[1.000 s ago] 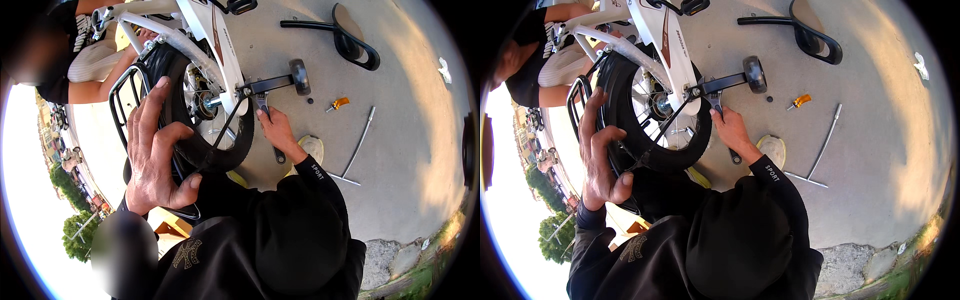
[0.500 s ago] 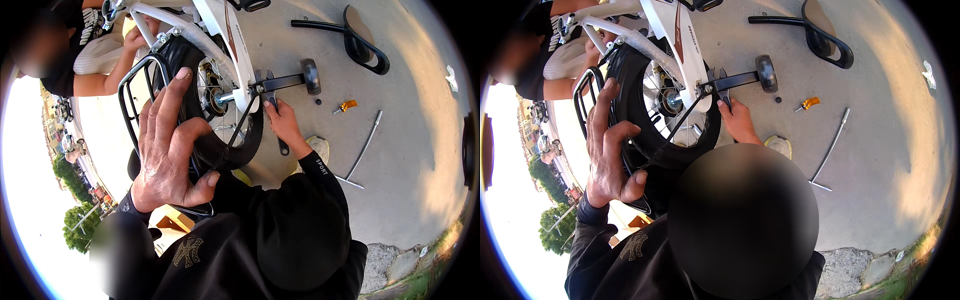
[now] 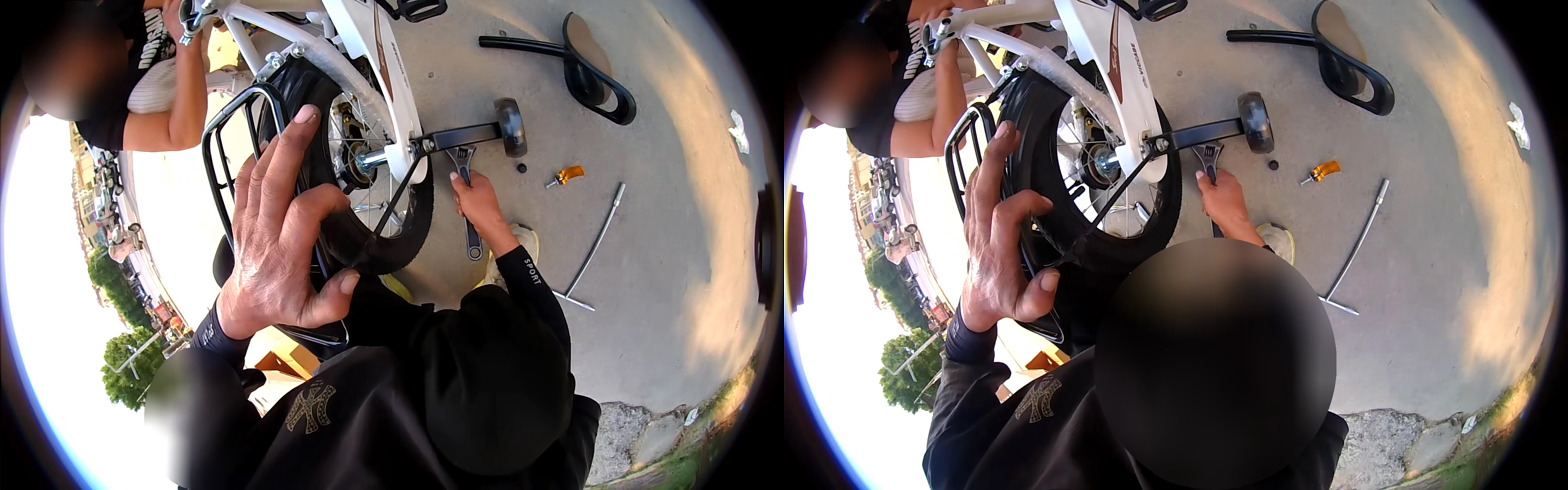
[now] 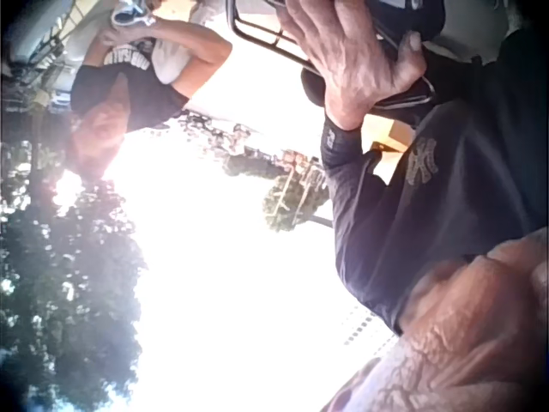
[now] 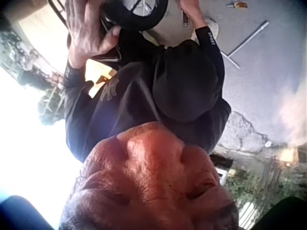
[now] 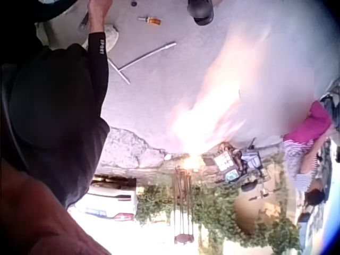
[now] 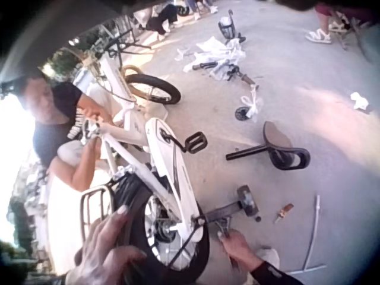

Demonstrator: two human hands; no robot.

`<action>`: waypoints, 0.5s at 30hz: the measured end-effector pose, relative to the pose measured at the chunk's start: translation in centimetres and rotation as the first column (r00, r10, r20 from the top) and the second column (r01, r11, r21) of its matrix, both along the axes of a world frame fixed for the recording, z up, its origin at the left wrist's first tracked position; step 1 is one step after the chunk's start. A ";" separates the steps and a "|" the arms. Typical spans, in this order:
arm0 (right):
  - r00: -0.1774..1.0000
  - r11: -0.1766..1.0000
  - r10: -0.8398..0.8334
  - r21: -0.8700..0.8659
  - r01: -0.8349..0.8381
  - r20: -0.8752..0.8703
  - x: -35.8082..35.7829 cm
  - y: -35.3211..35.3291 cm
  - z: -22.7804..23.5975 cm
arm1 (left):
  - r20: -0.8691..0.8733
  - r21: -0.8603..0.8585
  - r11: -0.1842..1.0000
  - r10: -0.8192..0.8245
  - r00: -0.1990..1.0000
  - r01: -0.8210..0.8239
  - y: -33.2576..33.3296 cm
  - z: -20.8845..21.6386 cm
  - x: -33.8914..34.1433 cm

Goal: The person attaches a rear cargo rack to the back of a white bicycle. They align the rack with the mounting points on the frame and wheel, then use a wrench to tighten the bolts securing the rack in place.

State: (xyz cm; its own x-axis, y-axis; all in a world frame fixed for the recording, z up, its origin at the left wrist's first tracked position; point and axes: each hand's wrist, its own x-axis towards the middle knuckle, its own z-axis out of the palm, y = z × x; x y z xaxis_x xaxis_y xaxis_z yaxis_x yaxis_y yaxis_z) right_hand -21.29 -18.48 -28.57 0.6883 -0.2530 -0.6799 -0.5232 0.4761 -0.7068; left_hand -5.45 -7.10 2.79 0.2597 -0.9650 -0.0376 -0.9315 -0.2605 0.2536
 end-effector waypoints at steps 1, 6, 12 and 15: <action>0.998 0.982 0.029 -0.190 -0.019 0.050 -0.6 0.4 0.7 | -0.006 -0.001 1.000 -0.003 1.000 0.003 0.1 -0.1 0.0; 0.981 0.960 0.112 -0.272 -0.066 0.156 -0.4 0.9 1.7 | 0.008 0.017 1.000 0.002 1.000 -0.002 0.0 0.7 -0.3; 0.991 0.985 0.031 -0.174 -0.009 0.127 0.2 -0.8 2.3 | -0.007 0.018 1.000 -0.004 1.000 0.004 -0.3 0.5 0.1; 0.978 0.973 0.173 -0.175 -0.152 0.115 -0.7 -0.2 2.6 | 0.021 0.063 0.998 -0.021 1.000 0.020 -0.7 0.8 -0.3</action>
